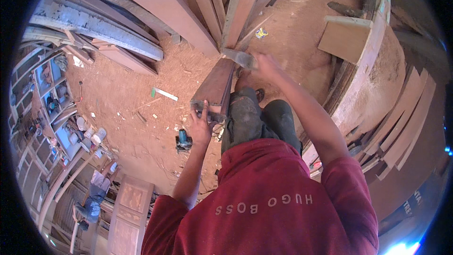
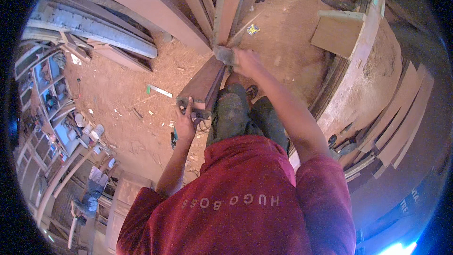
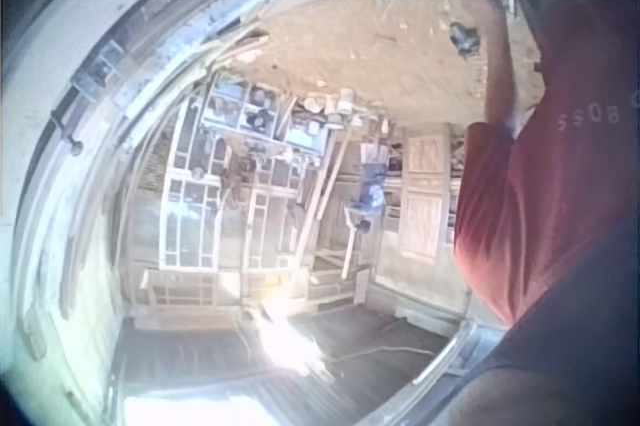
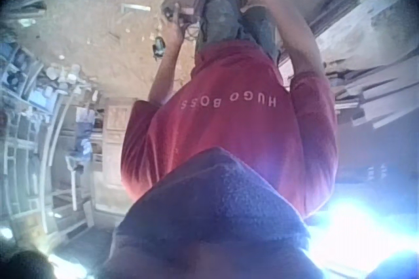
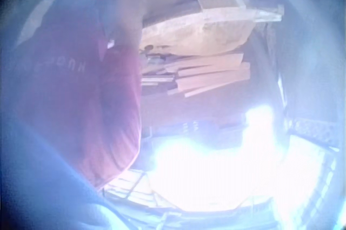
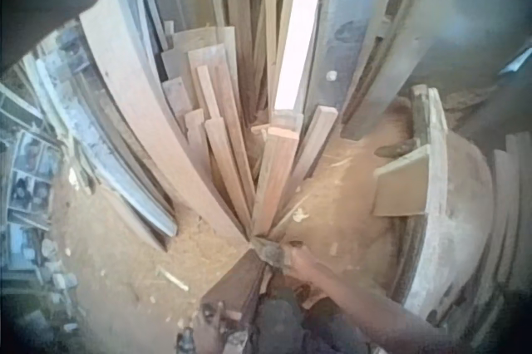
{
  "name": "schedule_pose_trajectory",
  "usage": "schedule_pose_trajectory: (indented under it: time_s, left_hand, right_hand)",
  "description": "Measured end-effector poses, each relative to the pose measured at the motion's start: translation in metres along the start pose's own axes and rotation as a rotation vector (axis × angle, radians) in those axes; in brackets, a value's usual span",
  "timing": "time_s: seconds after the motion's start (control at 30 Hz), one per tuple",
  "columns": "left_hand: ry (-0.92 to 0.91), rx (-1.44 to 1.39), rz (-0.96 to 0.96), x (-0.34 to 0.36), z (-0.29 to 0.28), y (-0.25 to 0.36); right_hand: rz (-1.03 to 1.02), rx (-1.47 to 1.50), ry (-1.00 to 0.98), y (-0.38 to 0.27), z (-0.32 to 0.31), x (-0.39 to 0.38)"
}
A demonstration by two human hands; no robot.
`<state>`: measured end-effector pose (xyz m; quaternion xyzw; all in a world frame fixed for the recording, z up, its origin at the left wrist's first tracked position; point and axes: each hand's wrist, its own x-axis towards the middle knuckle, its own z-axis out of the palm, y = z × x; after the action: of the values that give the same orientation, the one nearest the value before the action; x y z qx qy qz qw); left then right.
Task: The person measures a wooden board with a tape measure and marks it using a pencil, then sits on the floor to remove and replace a circular saw blade using an allen key.
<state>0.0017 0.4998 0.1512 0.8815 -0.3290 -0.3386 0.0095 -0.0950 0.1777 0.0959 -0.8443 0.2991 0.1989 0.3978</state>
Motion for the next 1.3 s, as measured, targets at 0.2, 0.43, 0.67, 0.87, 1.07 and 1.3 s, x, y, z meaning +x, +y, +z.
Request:
schedule_pose_trajectory:
  time_s: [0.2,0.43,0.67,0.87,1.07,1.3]
  left_hand:
    - [0.038,-0.032,0.12,0.028,-0.009,0.013]
    - [0.094,-0.017,0.296,0.091,-0.021,0.039]
    - [0.112,-0.072,0.4,0.177,-0.037,0.073]
    - [0.043,-0.067,0.347,0.22,-0.045,0.102]
    - [0.103,-0.142,0.474,0.267,-0.031,0.101]
    - [0.005,-0.047,0.468,0.318,-0.034,0.135]
  right_hand:
    - [0.106,0.111,0.208,0.009,-0.019,-0.123]
    - [0.38,0.184,0.39,0.019,-0.03,-0.229]
    - [0.474,0.127,0.466,0.048,-0.006,-0.271]
    - [0.652,0.169,0.431,0.083,0.021,-0.285]
    - [0.743,0.33,0.502,0.086,0.058,-0.308]
    - [0.592,0.197,0.429,0.054,0.064,-0.354]
